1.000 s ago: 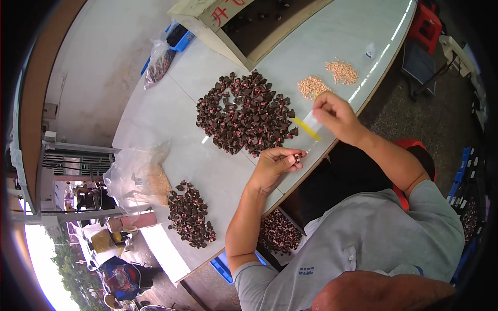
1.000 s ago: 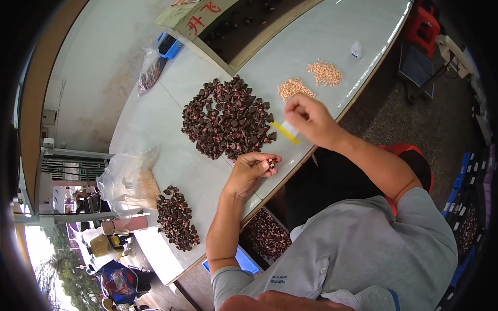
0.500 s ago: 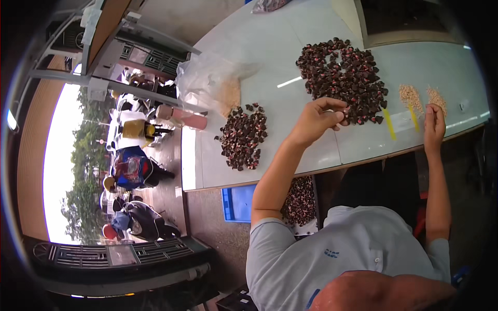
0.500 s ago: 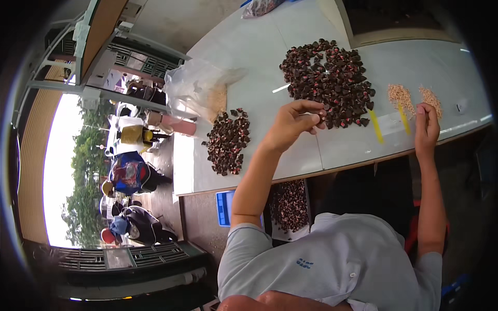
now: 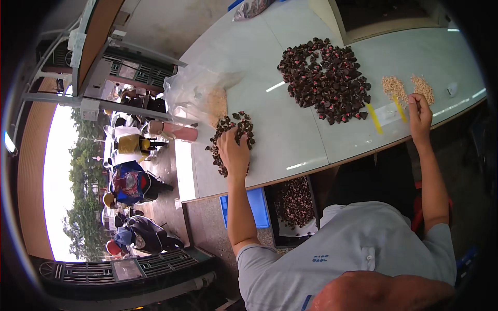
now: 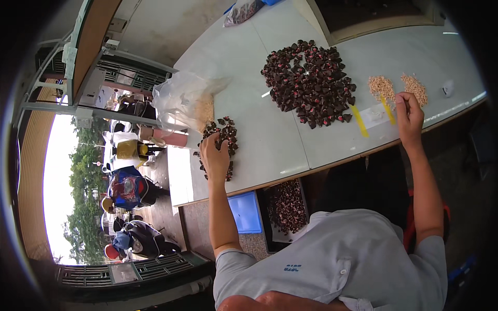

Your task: The person assembles small figurine components by applying glue with an applicator and attaching small pieces onto them by hand.

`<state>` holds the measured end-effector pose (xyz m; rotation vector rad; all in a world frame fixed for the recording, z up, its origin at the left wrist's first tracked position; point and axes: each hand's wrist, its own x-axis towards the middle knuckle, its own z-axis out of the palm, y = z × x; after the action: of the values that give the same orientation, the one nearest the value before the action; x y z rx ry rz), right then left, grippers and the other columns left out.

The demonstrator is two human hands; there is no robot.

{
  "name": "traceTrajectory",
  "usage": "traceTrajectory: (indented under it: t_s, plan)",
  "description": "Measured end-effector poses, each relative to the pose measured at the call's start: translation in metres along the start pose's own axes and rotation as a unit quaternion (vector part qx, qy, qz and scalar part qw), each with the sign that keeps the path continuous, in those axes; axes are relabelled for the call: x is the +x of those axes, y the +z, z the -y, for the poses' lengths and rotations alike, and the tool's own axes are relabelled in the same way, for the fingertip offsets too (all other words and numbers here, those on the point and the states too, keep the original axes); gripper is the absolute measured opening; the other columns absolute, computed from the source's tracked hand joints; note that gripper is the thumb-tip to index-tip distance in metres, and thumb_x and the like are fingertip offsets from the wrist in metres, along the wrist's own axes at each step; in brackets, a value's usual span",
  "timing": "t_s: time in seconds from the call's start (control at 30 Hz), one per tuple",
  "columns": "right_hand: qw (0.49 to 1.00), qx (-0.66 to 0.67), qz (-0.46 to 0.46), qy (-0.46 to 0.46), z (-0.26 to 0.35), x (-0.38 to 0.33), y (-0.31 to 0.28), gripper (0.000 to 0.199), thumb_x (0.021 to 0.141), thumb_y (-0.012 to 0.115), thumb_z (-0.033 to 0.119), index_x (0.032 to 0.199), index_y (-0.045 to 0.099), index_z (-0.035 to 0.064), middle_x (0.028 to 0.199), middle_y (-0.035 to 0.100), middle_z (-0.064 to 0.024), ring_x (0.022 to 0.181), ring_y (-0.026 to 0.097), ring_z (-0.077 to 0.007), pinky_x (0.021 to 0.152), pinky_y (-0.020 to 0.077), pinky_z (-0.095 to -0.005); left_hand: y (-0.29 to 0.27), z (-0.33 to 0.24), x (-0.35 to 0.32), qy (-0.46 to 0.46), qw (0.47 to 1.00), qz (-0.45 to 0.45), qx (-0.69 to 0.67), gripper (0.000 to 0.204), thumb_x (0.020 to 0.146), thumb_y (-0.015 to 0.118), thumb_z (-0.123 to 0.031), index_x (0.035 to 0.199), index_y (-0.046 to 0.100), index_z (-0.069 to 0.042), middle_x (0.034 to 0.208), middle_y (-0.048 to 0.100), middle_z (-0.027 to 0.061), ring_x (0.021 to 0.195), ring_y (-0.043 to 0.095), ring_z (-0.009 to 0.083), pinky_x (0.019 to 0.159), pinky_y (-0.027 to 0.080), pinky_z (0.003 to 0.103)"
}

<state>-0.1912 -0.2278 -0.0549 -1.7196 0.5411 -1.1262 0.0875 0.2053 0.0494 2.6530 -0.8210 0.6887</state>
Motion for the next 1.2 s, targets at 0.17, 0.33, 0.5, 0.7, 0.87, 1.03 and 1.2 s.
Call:
traceTrajectory:
  t_s: [0.17, 0.33, 0.5, 0.7, 0.87, 1.03, 1.2]
  plan:
    - [1.0, -0.013, -0.007, -0.004, -0.002, -0.002, -0.003, 0.01, 0.102, 0.056, 0.012, 0.098, 0.059, 0.0032, 0.081, 0.05, 0.0073, 0.072, 0.041, -0.0015, 0.063, 0.0347, -0.0188, 0.04, -0.098, 0.018, 0.103, 0.929, 0.182, -0.304, 0.028, 0.081, 0.077, -0.01, 0.105, 0.065, -0.001, 0.1, 0.065, 0.0134, 0.085, 0.062, 0.0254, 0.078, 0.05, 0.037]
    - [1.0, -0.017, 0.007, 0.008, -0.002, -0.003, -0.001, 0.008, 0.1, 0.057, 0.009, 0.098, 0.059, 0.0022, 0.08, 0.052, 0.0067, 0.071, 0.043, -0.0009, 0.062, 0.0364, -0.0186, 0.073, -0.136, 0.021, 0.235, 0.918, 0.153, -0.28, 0.025, 0.077, 0.076, -0.003, 0.1, 0.067, -0.005, 0.097, 0.058, 0.0113, 0.09, 0.059, 0.0314, 0.078, 0.049, 0.041]
    - [0.999, -0.035, 0.0, -0.009, 0.007, -0.003, -0.001, 0.007, 0.1, 0.058, 0.008, 0.097, 0.059, 0.0013, 0.078, 0.052, 0.0059, 0.069, 0.043, -0.0011, 0.06, 0.0366, -0.0191, 0.08, -0.142, 0.017, 0.258, 0.924, 0.135, -0.247, 0.02, 0.075, 0.076, -0.002, 0.094, 0.067, -0.005, 0.094, 0.058, 0.01, 0.09, 0.059, 0.0309, 0.079, 0.049, 0.041]
    - [1.0, -0.023, 0.002, -0.011, 0.011, 0.0, 0.002, 0.007, 0.099, 0.058, 0.007, 0.096, 0.059, 0.0009, 0.077, 0.053, 0.0053, 0.069, 0.044, -0.0018, 0.06, 0.0371, -0.0196, 0.068, -0.123, -0.007, 0.208, 0.93, 0.137, -0.269, 0.015, 0.078, 0.074, -0.003, 0.09, 0.066, -0.004, 0.095, 0.06, 0.0106, 0.085, 0.06, 0.0306, 0.073, 0.049, 0.04]
    - [0.999, -0.03, -0.007, -0.009, 0.013, 0.0, -0.005, 0.008, 0.099, 0.058, 0.008, 0.097, 0.059, 0.0008, 0.078, 0.053, 0.0053, 0.069, 0.044, -0.0018, 0.06, 0.0372, -0.0196, 0.057, -0.143, -0.007, 0.065, 0.943, 0.203, -0.256, 0.018, 0.084, 0.075, -0.018, 0.09, 0.066, -0.004, 0.094, 0.063, 0.0118, 0.082, 0.063, 0.0318, 0.069, 0.05, 0.04]
    - [0.999, 0.022, 0.006, 0.041, 0.014, -0.004, -0.004, 0.009, 0.099, 0.058, 0.01, 0.096, 0.06, 0.0013, 0.078, 0.052, 0.0064, 0.07, 0.043, -0.0007, 0.061, 0.0362, -0.0188, 0.073, -0.158, -0.006, 0.099, 0.976, 0.153, -0.118, 0.029, 0.087, 0.073, -0.035, 0.089, 0.069, -0.006, 0.089, 0.066, 0.009, 0.079, 0.066, 0.0277, 0.068, 0.051, 0.039]
    - [0.998, -0.035, 0.042, 0.025, 0.028, -0.001, -0.023, 0.009, 0.097, 0.06, 0.01, 0.096, 0.06, 0.0006, 0.073, 0.054, 0.003, 0.068, 0.046, -0.0026, 0.058, 0.0386, -0.0223, 0.069, -0.148, -0.011, 0.141, 0.96, 0.159, -0.184, 0.022, 0.087, 0.073, -0.02, 0.099, 0.064, -0.004, 0.092, 0.066, 0.0108, 0.077, 0.065, 0.0275, 0.067, 0.051, 0.04]
